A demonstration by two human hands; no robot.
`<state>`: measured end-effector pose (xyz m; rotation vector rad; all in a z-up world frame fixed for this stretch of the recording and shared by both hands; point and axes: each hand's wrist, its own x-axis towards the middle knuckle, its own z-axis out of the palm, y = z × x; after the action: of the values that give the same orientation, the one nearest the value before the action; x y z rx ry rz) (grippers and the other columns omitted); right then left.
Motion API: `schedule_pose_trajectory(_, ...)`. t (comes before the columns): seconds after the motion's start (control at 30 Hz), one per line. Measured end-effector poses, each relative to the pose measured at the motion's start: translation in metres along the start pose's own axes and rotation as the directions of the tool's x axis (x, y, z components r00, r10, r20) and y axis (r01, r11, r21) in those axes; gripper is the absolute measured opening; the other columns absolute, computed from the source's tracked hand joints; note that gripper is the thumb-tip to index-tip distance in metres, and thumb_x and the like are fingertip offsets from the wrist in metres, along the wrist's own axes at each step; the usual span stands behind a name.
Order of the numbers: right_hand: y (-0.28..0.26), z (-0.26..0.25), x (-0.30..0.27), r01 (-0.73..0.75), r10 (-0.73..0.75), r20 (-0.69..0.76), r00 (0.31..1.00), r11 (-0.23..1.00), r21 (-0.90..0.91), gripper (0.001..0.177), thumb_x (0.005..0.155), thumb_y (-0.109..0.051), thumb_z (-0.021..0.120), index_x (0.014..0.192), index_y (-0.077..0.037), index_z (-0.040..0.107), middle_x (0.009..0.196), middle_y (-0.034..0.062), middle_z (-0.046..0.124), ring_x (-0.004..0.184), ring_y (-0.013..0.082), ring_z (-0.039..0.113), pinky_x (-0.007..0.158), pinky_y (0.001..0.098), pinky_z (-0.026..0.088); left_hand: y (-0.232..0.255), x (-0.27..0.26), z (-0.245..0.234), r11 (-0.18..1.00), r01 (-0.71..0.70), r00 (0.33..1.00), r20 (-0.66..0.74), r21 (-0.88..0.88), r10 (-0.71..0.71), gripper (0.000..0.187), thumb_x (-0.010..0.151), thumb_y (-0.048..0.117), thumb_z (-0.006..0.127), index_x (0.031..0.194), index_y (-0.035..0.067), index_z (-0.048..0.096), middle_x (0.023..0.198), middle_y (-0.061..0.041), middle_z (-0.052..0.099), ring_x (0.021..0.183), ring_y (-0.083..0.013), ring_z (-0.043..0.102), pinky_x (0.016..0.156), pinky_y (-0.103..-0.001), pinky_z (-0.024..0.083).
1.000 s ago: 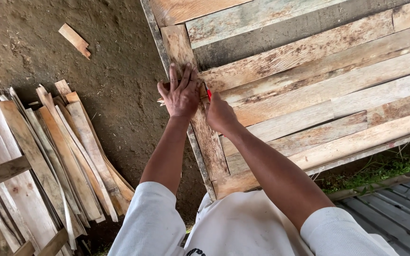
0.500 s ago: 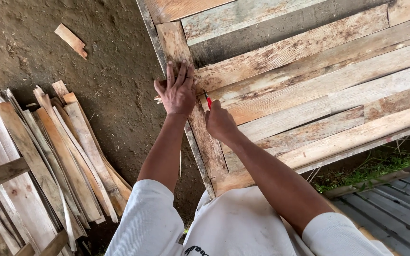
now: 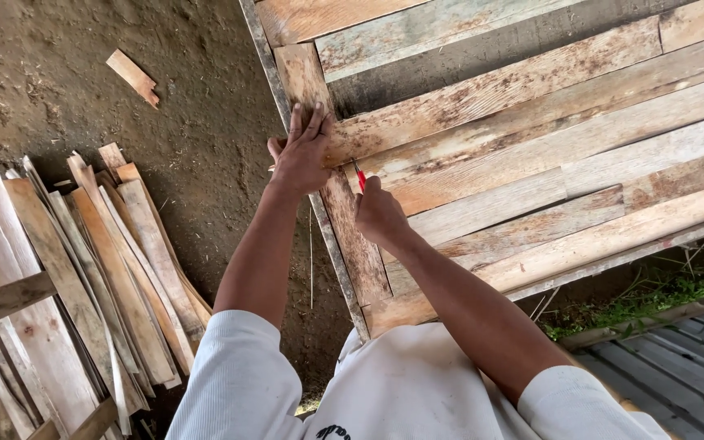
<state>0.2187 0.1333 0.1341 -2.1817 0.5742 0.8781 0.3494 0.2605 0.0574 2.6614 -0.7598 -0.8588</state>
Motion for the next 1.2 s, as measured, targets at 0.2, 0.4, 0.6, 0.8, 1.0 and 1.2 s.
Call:
schedule_pose_trajectory(0.2, 0.012, 0.008, 0.009, 0.019, -0.019, -0.010, 1.000, 0.999, 0.029, 0.032, 0.104, -0.030, 0.032, 0.122, -0.005, 0.040, 0.119, 0.0386, 0.064, 0.108, 0.0582, 0.066, 0.088, 0.0653, 0.055, 0.009, -0.004, -0.019, 0.999, -0.014, 0.995, 0.100, -0.035, 0.017, 0.099, 0.096, 0.030, 0.074, 0.166, 0.016, 0.006, 0.171, -0.004, -0.016, 0.153, -0.0349, -0.024, 0.107, -0.085, 0.016)
schedule_pose_trajectory(0.4, 0.007, 0.005, 0.000, 0.032, -0.032, -0.027, 0.999, 0.999, 0.014, 0.030, 0.106, -0.028, 0.033, 0.122, -0.003, 0.039, 0.119, 0.0391, 0.064, 0.108, 0.0576, 0.067, 0.089, 0.0646, 0.055, -0.011, 0.021, 0.003, 1.000, -0.011, 0.991, 0.134, -0.024, 0.014, 0.102, 0.092, 0.042, 0.076, 0.165, 0.019, 0.010, 0.171, -0.002, -0.012, 0.154, -0.0359, -0.019, 0.106, -0.091, 0.012)
schedule_pose_trajectory(0.6, 0.004, 0.001, -0.009, 0.063, -0.064, -0.037, 0.997, 0.997, -0.035, 0.030, 0.106, -0.025, 0.032, 0.123, -0.001, 0.038, 0.117, 0.0395, 0.065, 0.106, 0.0579, 0.068, 0.090, 0.0650, 0.055, -0.019, 0.034, 0.009, 1.000, -0.018, 0.985, 0.172, 0.009, 0.016, 0.107, 0.088, 0.054, 0.076, 0.165, 0.019, 0.011, 0.170, 0.000, -0.012, 0.154, -0.0375, -0.018, 0.105, -0.094, 0.011)
schedule_pose_trajectory(0.8, 0.015, 0.010, 0.003, 0.047, -0.048, -0.021, 0.999, 0.998, -0.047, 0.031, 0.107, -0.028, 0.033, 0.122, -0.002, 0.037, 0.116, 0.0377, 0.066, 0.106, 0.0565, 0.068, 0.091, 0.0646, 0.055, -0.007, 0.020, -0.002, 1.000, -0.018, 0.991, 0.137, 0.023, 0.015, 0.101, 0.093, 0.045, 0.074, 0.165, 0.016, 0.009, 0.170, -0.004, -0.011, 0.154, -0.0394, -0.016, 0.106, -0.093, 0.009)
schedule_pose_trajectory(1.0, 0.046, 0.013, 0.015, 0.017, -0.013, 0.088, 0.996, 0.999, -0.038, 0.034, 0.100, -0.034, 0.043, 0.117, -0.005, 0.044, 0.101, 0.0301, 0.071, 0.091, 0.0532, 0.073, 0.081, 0.0608, 0.057, 0.001, 0.009, -0.018, 0.999, -0.032, 0.987, 0.156, -0.017, 0.034, 0.099, 0.094, 0.041, 0.075, 0.165, 0.015, 0.011, 0.171, -0.005, -0.010, 0.154, -0.0387, -0.017, 0.109, -0.090, 0.013)
schedule_pose_trajectory(1.2, 0.059, -0.021, -0.011, 0.095, -0.001, -0.214, 0.977, 0.898, 0.430, 0.030, 0.096, -0.034, 0.064, 0.107, -0.008, 0.054, 0.065, 0.0140, 0.064, 0.050, 0.0276, 0.068, 0.055, 0.0399, 0.056, 0.003, 0.004, -0.012, 0.996, -0.004, 0.999, 0.037, -0.093, 0.008, 0.100, 0.087, 0.036, 0.082, 0.164, 0.021, 0.020, 0.172, -0.003, 0.002, 0.155, -0.0369, -0.014, 0.109, -0.089, 0.005)
